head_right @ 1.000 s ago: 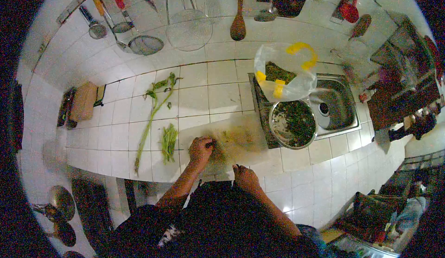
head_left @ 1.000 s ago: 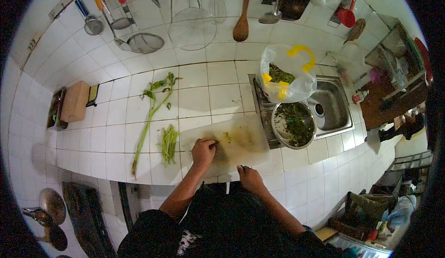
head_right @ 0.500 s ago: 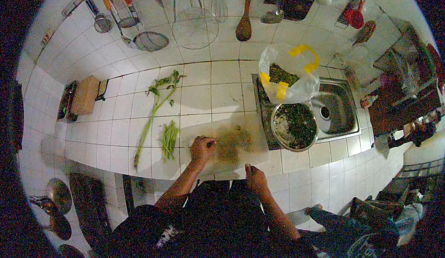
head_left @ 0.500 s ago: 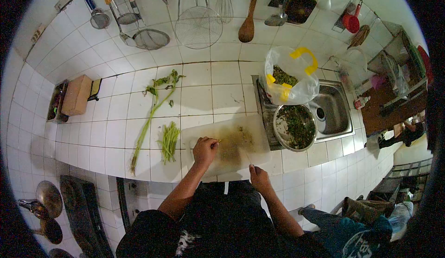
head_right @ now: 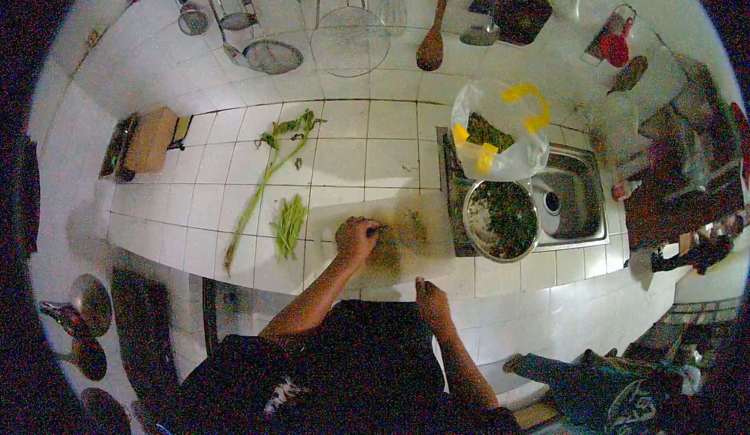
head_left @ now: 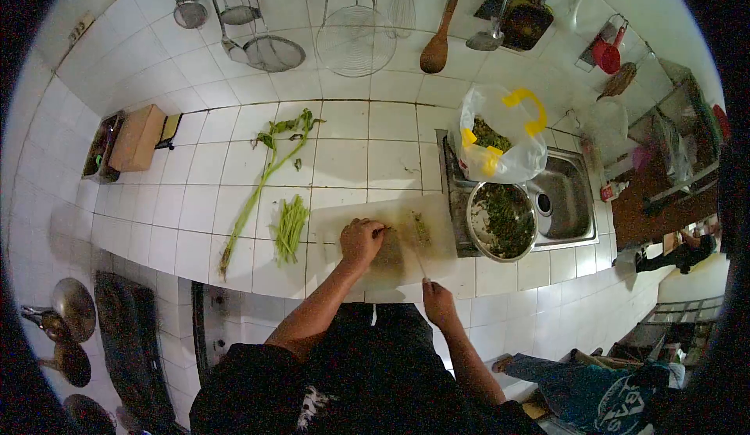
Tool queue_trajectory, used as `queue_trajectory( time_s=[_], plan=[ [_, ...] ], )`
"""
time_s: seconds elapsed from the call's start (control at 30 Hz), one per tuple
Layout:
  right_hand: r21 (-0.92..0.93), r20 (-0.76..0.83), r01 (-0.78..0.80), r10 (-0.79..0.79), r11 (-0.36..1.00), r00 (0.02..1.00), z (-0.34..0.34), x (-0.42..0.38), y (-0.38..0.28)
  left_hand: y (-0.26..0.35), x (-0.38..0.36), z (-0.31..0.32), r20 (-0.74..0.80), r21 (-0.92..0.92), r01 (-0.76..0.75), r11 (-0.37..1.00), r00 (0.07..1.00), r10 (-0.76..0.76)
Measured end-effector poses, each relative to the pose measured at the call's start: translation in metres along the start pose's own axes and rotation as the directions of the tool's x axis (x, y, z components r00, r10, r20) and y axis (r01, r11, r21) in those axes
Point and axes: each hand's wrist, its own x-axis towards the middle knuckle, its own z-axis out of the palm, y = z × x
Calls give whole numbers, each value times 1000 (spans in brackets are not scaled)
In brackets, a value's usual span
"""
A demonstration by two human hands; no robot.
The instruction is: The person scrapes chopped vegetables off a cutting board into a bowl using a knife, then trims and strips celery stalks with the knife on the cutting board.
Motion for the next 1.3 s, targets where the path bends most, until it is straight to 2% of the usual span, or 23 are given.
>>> queue_trajectory(
  time_s=[0.07,0.13,0.2,0.23,0.4,0.47,0.5,0.6,0.7,0.77,0.87,0.93,1.0,1.07,1.13,1.23,1.3],
  plan=[
    [-31,91,-34,37,999,995,11,3,3,-3,-1,4,-56,1,-17,1000,998,17],
    [-93,104,-14,24,996,994,14,7,2,-5,-2,10,-92,-5,-13,1000,996,13],
    [-23,-1,-23,23,999,1000,12,11,6,-5,-2,12,-124,-10,-4,1000,992,3],
    [29,-13,-114,115,993,993,5,11,5,-3,-2,11,-86,-11,-1,1000,996,0],
    [45,53,-74,72,996,996,-11,10,29,9,-1,12,-31,-50,-35,998,999,34],
    [52,41,0,-3,999,999,-12,7,29,15,2,17,-63,11,33,999,997,-32],
    [29,45,111,-112,993,993,-14,7,23,15,2,21,-63,10,35,999,997,-34],
    [10,132,52,-52,999,990,-22,5,6,10,0,23,-82,-10,94,995,992,-95],
    [-30,152,75,-70,997,986,-17,13,15,10,-1,21,-64,-8,72,997,995,-72],
    [-54,173,88,-78,995,982,-16,19,13,7,0,26,-149,12,4,1000,989,-2],
    [-132,168,111,-88,985,982,-12,25,7,9,1,26,-123,66,38,997,992,-30],
    [-136,150,178,-157,975,976,-14,27,-5,12,2,22,-92,59,49,997,995,-43],
    [-176,183,156,-124,972,975,-21,25,-4,14,3,20,-67,55,61,997,996,-57],
    [-182,240,71,-26,981,970,-24,23,10,15,1,18,-74,-1,82,997,994,-81],
    [-208,248,102,-48,973,968,-25,26,14,14,1,19,-77,20,66,998,995,-64],
    [-190,193,219,-182,957,964,-19,29,6,13,-8,20,-69,39,25,999,997,-22],
    [-199,200,233,-193,952,961,-24,29,3,17,-9,18,-85,36,-6,999,996,9]
  ],
)
